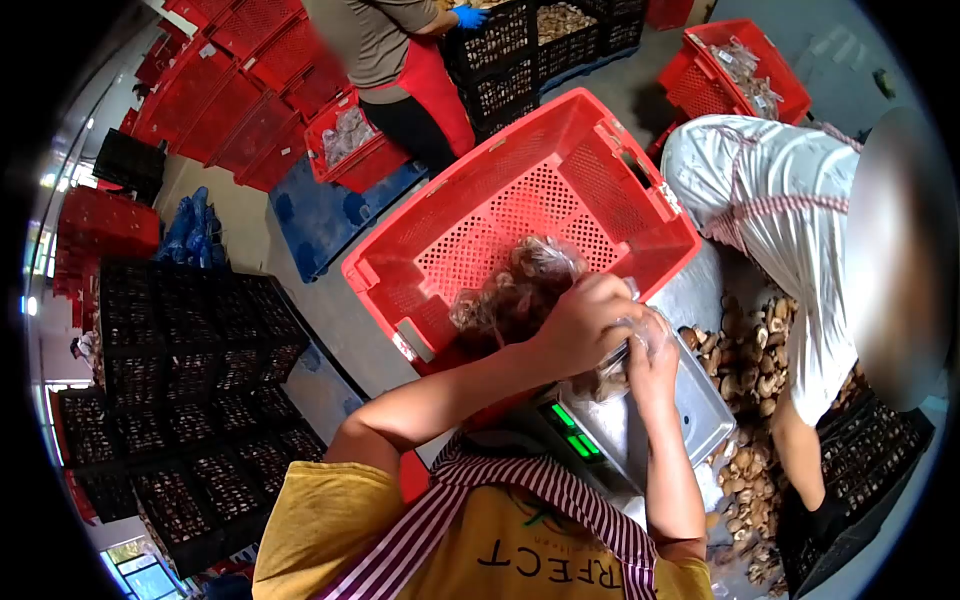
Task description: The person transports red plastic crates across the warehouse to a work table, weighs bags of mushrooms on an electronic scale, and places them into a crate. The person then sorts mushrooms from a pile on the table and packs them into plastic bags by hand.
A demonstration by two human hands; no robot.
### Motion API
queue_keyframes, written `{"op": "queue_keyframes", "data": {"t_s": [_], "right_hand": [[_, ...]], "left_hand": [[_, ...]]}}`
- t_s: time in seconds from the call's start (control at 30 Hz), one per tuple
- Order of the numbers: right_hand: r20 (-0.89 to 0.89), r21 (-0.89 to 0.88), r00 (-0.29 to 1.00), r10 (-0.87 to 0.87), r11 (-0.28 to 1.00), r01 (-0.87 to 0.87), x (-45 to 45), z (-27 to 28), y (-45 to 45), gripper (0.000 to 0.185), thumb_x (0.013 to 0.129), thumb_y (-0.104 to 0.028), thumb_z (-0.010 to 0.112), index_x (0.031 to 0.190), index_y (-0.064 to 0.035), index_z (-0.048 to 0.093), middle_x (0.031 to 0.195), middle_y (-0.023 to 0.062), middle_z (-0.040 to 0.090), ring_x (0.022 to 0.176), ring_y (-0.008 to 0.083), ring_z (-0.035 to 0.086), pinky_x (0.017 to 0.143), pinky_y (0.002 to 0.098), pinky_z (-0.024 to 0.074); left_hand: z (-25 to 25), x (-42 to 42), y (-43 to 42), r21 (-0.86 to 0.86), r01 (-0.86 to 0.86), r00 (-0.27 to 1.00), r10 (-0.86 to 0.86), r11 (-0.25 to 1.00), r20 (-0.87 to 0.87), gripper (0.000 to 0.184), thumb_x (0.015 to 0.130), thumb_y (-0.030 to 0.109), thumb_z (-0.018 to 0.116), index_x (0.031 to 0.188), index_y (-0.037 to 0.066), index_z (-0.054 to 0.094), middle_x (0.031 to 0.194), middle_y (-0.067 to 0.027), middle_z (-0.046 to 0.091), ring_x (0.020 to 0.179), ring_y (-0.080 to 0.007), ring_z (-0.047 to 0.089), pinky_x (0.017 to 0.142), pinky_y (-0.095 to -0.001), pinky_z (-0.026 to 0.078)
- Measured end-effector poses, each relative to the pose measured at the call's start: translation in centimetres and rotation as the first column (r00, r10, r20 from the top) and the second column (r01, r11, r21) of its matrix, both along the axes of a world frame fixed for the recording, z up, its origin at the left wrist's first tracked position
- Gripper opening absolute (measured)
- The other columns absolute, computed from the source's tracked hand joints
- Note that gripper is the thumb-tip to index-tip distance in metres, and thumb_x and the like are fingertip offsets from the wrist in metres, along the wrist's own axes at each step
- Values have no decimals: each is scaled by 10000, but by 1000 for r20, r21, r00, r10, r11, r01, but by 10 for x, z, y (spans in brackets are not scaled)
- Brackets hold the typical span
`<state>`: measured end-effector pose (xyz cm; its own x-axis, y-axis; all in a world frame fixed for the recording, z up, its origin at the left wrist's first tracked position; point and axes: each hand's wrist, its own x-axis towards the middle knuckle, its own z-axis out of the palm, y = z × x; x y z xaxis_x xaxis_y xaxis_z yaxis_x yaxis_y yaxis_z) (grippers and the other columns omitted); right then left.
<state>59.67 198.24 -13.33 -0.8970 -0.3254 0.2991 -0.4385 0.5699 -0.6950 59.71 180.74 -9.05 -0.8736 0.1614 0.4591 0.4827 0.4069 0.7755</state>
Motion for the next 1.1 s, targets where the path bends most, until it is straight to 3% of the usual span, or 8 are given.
{"op": "queue_keyframes", "data": {"t_s": [0.1,0.3,0.47,0.53,0.7,0.93,1.03,1.1], "right_hand": [[609,-461,791,51,835,301,-30,-43,10,276,932,-173,555,1158,-19,593,986,18,647,836,130,607,759,245,482],[576,-670,814,79,615,415,-111,-78,-2,253,1012,-276,501,1084,-66,623,918,-53,587,811,41,519,756,219,437],[562,-672,820,108,638,376,-142,-96,-22,247,1002,-233,523,1150,-54,608,1020,-37,614,896,53,554,790,198,447],[591,-709,784,188,585,394,-146,-103,-22,267,997,-185,526,1210,-38,587,1077,-3,632,925,69,580,802,208,465],[620,-661,760,195,651,373,-166,-114,-30,243,978,-187,550,1160,-32,592,1020,-19,624,911,73,574,814,231,463],[488,-315,869,82,945,87,-199,-161,-25,216,968,-105,501,1148,-22,586,1028,-4,604,930,82,556,819,236,456],[200,-123,965,172,981,-149,-204,-182,-52,347,805,91,573,1112,-51,650,1129,67,644,922,158,595,880,274,462],[625,160,774,95,956,-247,-205,-225,-59,556,678,82,645,1213,-69,618,1282,148,588,1248,272,508,1048,310,389]], "left_hand": [[-41,-33,-56,39,-261,962,264,964,-73,130,760,17,620,889,32,621,913,-116,607,917,-302,591,841,-405,482],[-221,-25,-98,-651,-40,929,268,758,255,297,838,149,557,1125,128,629,1025,-101,593,951,-334,582,775,-453,487],[-275,-64,-53,-309,-155,800,302,938,518,418,856,247,548,1246,102,578,1220,-146,560,1203,-331,488,909,-606,398],[-294,-77,-52,-785,-133,990,122,605,-73,478,853,293,544,1290,99,534,1355,-182,480,1286,-376,421,952,-674,331],[-336,-103,-47,-975,4,993,111,222,29,481,844,335,534,1293,161,536,1400,-175,440,1308,-439,361,964,-680,326],[-291,-119,-73,-642,586,797,-208,495,567,374,835,307,532,1162,147,619,1218,-187,516,1195,-417,456,1012,-594,354],[-278,-90,-67,-531,195,899,66,825,433,353,828,280,547,1141,141,633,1247,-158,518,1213,-390,454,1039,-550,351],[-324,-76,-76,-603,227,958,-63,765,281,350,824,238,544,1158,160,615,1274,-136,518,1233,-373,443,1046,-543,340]]}}
